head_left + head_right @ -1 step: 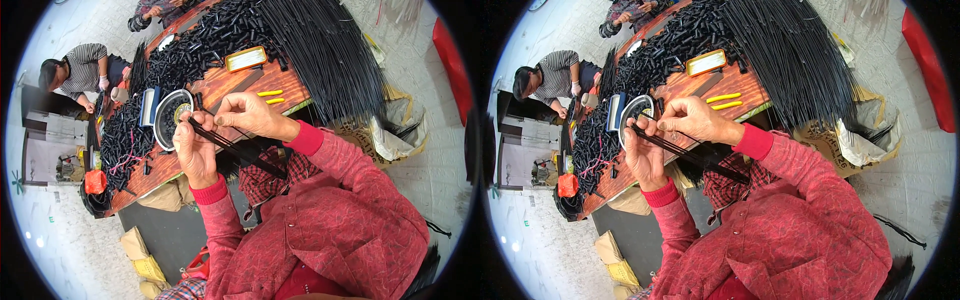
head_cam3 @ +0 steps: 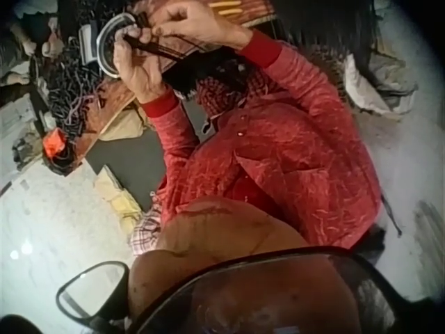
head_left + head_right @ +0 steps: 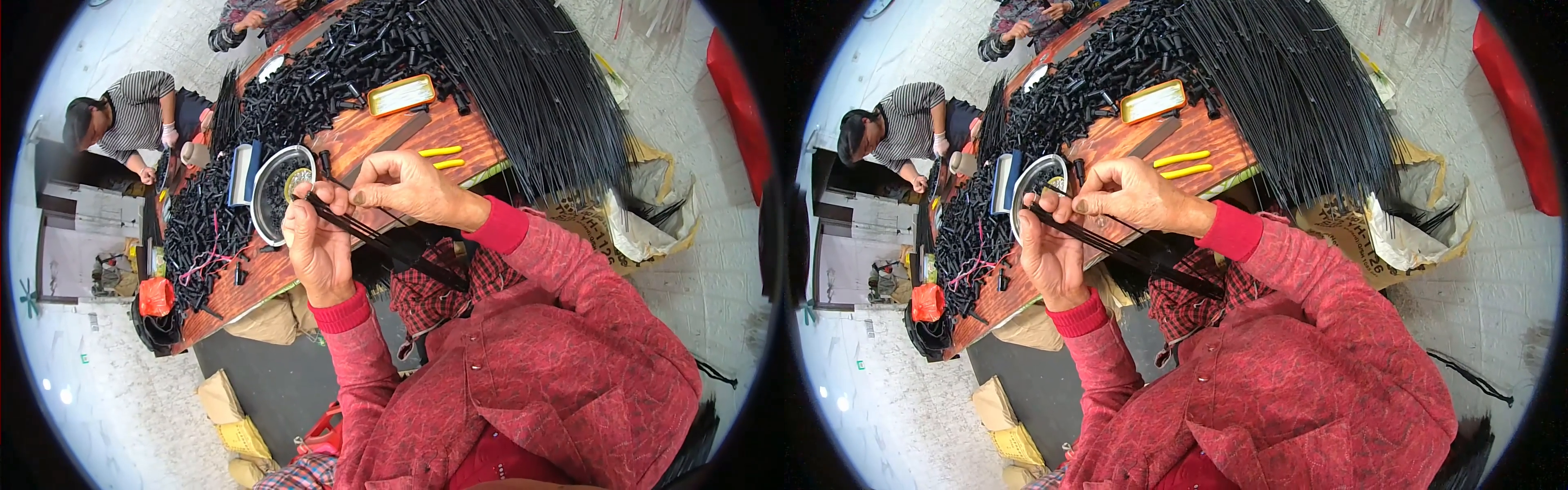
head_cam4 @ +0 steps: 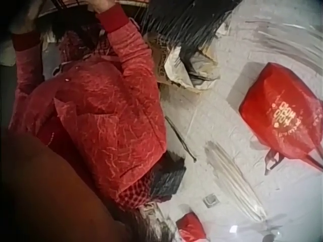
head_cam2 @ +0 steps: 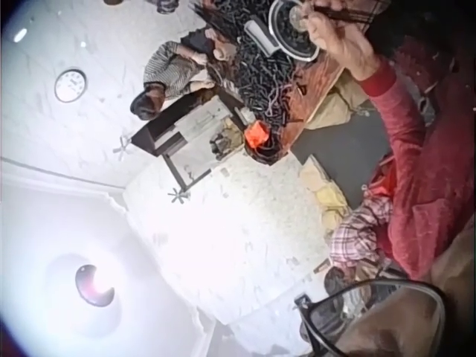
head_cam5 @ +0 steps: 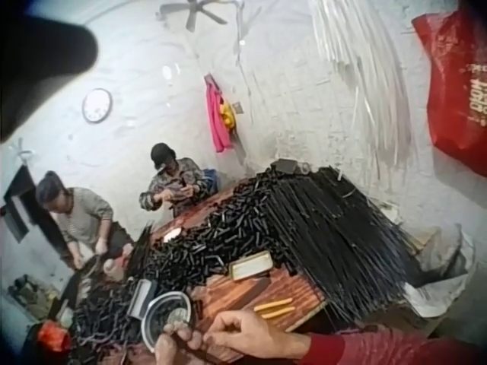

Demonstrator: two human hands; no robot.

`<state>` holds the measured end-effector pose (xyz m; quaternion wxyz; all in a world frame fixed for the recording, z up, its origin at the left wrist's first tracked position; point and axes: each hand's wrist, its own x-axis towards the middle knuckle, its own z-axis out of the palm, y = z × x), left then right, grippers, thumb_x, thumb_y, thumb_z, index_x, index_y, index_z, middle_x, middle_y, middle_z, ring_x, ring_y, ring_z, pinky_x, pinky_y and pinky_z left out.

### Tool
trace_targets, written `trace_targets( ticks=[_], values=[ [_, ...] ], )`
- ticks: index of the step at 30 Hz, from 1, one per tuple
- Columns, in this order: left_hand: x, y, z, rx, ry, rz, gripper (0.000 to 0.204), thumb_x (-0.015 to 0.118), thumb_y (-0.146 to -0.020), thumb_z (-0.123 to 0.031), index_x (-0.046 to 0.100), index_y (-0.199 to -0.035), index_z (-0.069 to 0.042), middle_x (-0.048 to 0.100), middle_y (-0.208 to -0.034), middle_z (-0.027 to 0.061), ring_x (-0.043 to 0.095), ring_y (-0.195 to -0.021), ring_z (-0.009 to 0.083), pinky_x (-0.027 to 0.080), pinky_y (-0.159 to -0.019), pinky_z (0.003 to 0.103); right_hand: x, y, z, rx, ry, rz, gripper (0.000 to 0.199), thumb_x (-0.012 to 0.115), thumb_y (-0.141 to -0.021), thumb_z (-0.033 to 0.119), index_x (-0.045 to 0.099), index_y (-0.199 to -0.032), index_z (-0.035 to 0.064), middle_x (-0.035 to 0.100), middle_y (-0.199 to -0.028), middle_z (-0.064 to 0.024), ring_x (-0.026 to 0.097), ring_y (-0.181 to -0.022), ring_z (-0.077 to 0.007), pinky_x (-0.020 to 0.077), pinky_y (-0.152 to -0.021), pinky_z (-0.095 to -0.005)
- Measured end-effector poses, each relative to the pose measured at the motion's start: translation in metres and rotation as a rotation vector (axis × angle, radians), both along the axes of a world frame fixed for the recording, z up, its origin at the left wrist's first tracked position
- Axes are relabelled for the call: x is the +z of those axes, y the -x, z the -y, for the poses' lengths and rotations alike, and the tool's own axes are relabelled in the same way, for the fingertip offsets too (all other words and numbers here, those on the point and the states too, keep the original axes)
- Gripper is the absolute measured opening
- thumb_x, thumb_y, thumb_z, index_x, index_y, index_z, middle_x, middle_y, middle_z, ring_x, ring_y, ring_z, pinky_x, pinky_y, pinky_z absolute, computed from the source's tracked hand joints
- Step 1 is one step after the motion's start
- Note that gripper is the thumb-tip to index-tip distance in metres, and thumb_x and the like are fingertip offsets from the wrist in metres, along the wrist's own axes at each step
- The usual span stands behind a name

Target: Trimming and bundling black electrical wires at a factory workbench.

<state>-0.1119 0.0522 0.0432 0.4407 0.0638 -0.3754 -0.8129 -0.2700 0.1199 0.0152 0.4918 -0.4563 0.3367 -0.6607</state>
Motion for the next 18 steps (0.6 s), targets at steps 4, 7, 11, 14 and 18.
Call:
trace_targets(
  ticks=[4, 7, 11, 14, 18],
  values=[
    [0.000, -0.002, 0.002, -0.113, -0.041, -0.055, 0.026, 0.067, -0.092, -0.023, 0.058, -0.108, -0.004, 0.052, -0.094, 0.0068, 0.047, -0.083, 0.0192, 0.041, -0.078, 0.033, -0.003, 0.000, 0.001, -0.010, -0.016, -0.030, 0.015, 0.068, -0.092, 0.015, 0.063, -0.093, 0.0005, 0.065, -0.087, -0.0019, 0.060, -0.079, -0.0068, 0.0505, -0.070, -0.0230],
    [-0.001, -0.005, 0.005, -0.180, -0.080, -0.072, 0.026, 0.066, -0.092, -0.024, 0.058, -0.107, -0.004, 0.053, -0.094, 0.0071, 0.047, -0.083, 0.0199, 0.041, -0.079, 0.034, -0.010, 0.000, 0.004, 0.092, -0.001, 0.097, 0.016, 0.067, -0.092, 0.014, 0.062, -0.096, 0.0003, 0.066, -0.087, -0.0024, 0.062, -0.081, -0.0079, 0.0516, -0.073, -0.0235],
    [-0.002, -0.008, 0.007, -0.155, -0.062, -0.005, 0.026, 0.065, -0.093, -0.025, 0.059, -0.108, -0.005, 0.054, -0.093, 0.0074, 0.048, -0.084, 0.0206, 0.042, -0.079, 0.034, -0.004, -0.001, -0.001, 0.090, -0.003, 0.095, 0.015, 0.067, -0.092, 0.013, 0.061, -0.097, -0.0001, 0.067, -0.089, -0.0040, 0.063, -0.079, -0.0085, 0.0534, -0.072, -0.0238],
    [0.003, -0.008, 0.003, -0.128, -0.019, 0.049, 0.026, 0.063, -0.094, -0.025, 0.058, -0.108, -0.004, 0.055, -0.092, 0.0083, 0.049, -0.083, 0.0212, 0.042, -0.080, 0.034, -0.001, -0.003, -0.005, 0.046, -0.003, 0.042, 0.013, 0.067, -0.091, 0.010, 0.061, -0.096, -0.0004, 0.067, -0.090, -0.0052, 0.064, -0.077, -0.0088, 0.0540, -0.069, -0.0237],
    [0.003, -0.007, 0.004, -0.138, -0.018, 0.053, 0.026, 0.062, -0.095, -0.026, 0.058, -0.110, -0.005, 0.054, -0.091, 0.0081, 0.049, -0.082, 0.0208, 0.042, -0.078, 0.034, -0.001, -0.007, -0.008, -0.024, 0.038, -0.017, 0.010, 0.066, -0.091, 0.007, 0.061, -0.095, -0.0007, 0.068, -0.089, -0.0063, 0.064, -0.076, -0.0092, 0.0540, -0.068, -0.0233]
  ],
)
